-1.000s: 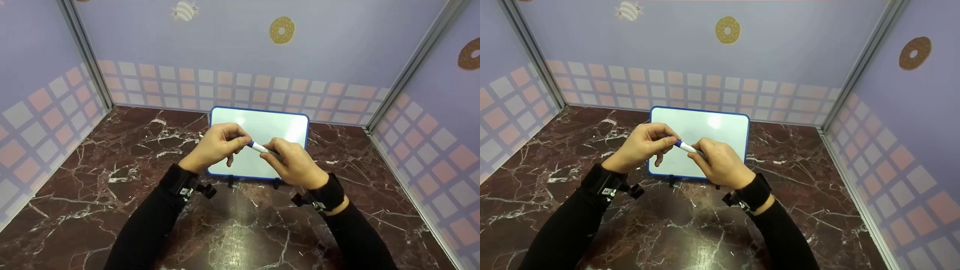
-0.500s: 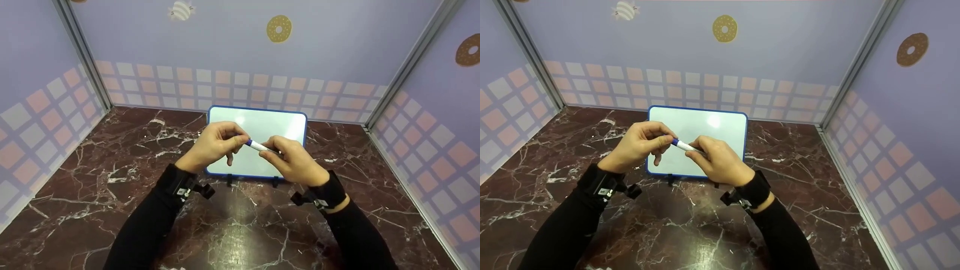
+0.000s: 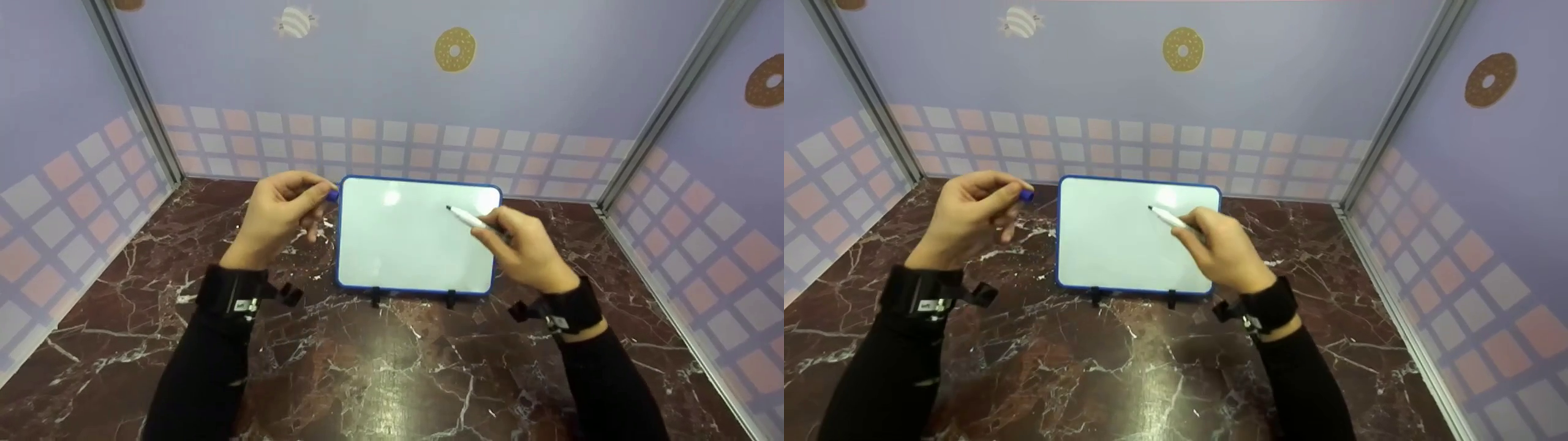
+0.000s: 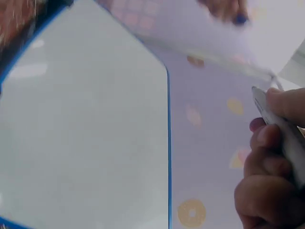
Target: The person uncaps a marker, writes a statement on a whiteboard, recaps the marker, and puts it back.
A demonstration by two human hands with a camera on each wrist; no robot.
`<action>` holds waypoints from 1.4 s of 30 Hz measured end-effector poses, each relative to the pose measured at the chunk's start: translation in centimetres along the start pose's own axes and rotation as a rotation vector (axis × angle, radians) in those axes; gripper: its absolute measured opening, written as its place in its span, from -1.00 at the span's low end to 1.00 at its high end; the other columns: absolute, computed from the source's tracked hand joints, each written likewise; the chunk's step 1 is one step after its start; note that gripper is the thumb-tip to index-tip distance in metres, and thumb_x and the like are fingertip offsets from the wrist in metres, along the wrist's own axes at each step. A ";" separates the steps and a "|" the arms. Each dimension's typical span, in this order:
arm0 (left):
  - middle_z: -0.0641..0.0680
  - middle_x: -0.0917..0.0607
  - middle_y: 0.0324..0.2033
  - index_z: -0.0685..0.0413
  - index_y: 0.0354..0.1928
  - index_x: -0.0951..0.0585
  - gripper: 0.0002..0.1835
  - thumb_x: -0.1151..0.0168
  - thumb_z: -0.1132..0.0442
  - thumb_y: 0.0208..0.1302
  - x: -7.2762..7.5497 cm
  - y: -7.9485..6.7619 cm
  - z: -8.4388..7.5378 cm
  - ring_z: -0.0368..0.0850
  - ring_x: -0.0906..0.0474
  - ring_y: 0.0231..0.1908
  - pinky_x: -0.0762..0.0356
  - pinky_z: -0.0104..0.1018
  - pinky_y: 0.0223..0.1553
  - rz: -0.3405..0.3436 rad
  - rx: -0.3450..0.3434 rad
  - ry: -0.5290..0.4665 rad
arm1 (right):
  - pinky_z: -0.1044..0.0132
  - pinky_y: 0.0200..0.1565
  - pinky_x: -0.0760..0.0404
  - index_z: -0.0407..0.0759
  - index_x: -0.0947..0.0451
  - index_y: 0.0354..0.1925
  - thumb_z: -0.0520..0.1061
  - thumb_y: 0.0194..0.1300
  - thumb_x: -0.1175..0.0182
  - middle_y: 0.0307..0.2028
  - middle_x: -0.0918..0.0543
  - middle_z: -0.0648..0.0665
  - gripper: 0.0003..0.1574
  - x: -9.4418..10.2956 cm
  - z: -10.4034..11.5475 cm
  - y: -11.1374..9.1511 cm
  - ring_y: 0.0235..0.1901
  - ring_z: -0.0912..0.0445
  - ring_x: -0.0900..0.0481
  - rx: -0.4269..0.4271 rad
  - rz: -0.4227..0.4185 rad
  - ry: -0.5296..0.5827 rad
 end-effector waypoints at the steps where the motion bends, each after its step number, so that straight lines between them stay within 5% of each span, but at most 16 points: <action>1: 0.15 -0.66 -0.49 0.41 -0.09 -0.75 -0.84 -0.33 0.38 0.58 0.2 0.0 0.0 -0.20 -0.48 -0.60 -0.61 -0.37 -0.70 0.013 0.009 0.026 | 0.42 -0.51 -0.28 -0.28 -0.63 -0.20 -0.43 0.39 -0.41 -0.46 -0.52 -0.01 -0.85 0.3 -0.3 -0.2 -0.53 0.23 -0.28 -0.020 0.001 0.003; 8: 0.16 -0.67 -0.42 0.35 0.01 -0.72 -0.76 -0.34 0.23 0.63 0.2 1.0 2.2 -0.14 -0.57 -0.55 -0.67 -0.27 -0.66 0.031 0.095 0.342 | 0.37 -0.48 -0.24 -0.26 -0.65 -0.15 -0.34 0.49 -0.40 -0.44 -0.52 -0.02 -0.92 0.3 -0.7 -0.4 -0.53 0.22 -0.24 -0.038 0.047 0.011; 17: 0.12 -0.72 -0.23 0.29 0.15 -0.65 -0.69 -0.32 0.16 0.64 2.6 1.0 4.6 -0.19 -0.47 -0.66 -0.57 -0.37 -0.65 0.016 0.198 0.531 | 0.37 -0.49 -0.22 -0.28 -0.67 -0.11 -0.34 0.49 -0.39 -0.39 -0.59 -0.03 -0.92 -0.1 -0.5 -0.2 -0.54 0.22 -0.22 -0.042 0.057 0.032; 22: 0.08 -0.67 -0.24 0.25 0.13 -0.62 -0.70 -0.31 0.16 0.61 4.1 0.7 5.8 -0.15 -0.49 -0.50 -0.55 -0.38 -0.48 -0.003 0.218 0.650 | 0.37 -0.49 -0.22 -0.28 -0.68 -0.08 -0.34 0.50 -0.39 -0.37 -0.64 -0.04 -0.92 -0.3 -0.5 -0.1 -0.54 0.22 -0.23 -0.031 0.056 0.034; 29: 0.20 -0.69 -0.08 0.21 0.13 -0.63 -0.70 -0.24 0.14 0.57 6.9 -0.1 7.9 0.12 -0.58 -0.14 -0.59 0.01 0.00 0.047 0.288 0.944 | 0.39 -0.47 -0.26 -0.29 -0.69 -0.08 -0.34 0.49 -0.40 -0.34 -0.71 -0.05 -0.92 -0.8 -0.5 -0.3 -0.53 0.20 -0.28 -0.027 0.057 0.033; 37: 0.28 -0.75 -0.03 0.23 0.11 -0.62 -0.71 -0.23 0.17 0.56 9.9 -1.8 10.6 0.25 -0.68 -0.06 -0.68 0.27 0.06 0.138 0.362 1.165 | 0.41 -0.48 -0.27 -0.28 -0.70 -0.08 -0.30 0.51 -0.40 -0.31 -0.75 -0.05 -0.93 -1.5 -0.5 -0.1 -0.53 0.22 -0.29 -0.019 0.076 0.034; 42: 0.25 -0.73 -0.05 0.20 0.09 -0.63 -0.73 -0.24 0.17 0.52 11.2 -2.3 11.5 0.25 -0.68 -0.06 -0.69 0.29 0.04 0.148 0.395 1.209 | 0.41 -0.48 -0.25 -0.27 -0.69 -0.08 -0.30 0.51 -0.40 -0.32 -0.72 -0.04 -0.92 -1.5 -0.5 -0.2 -0.53 0.22 -0.28 -0.028 0.082 0.032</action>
Point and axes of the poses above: each hand's wrist, its own y-axis towards the middle knuckle, its own x-axis out of the back of the hand, z = x × y, the point moved 5 cm from there along y, towards the middle knuckle
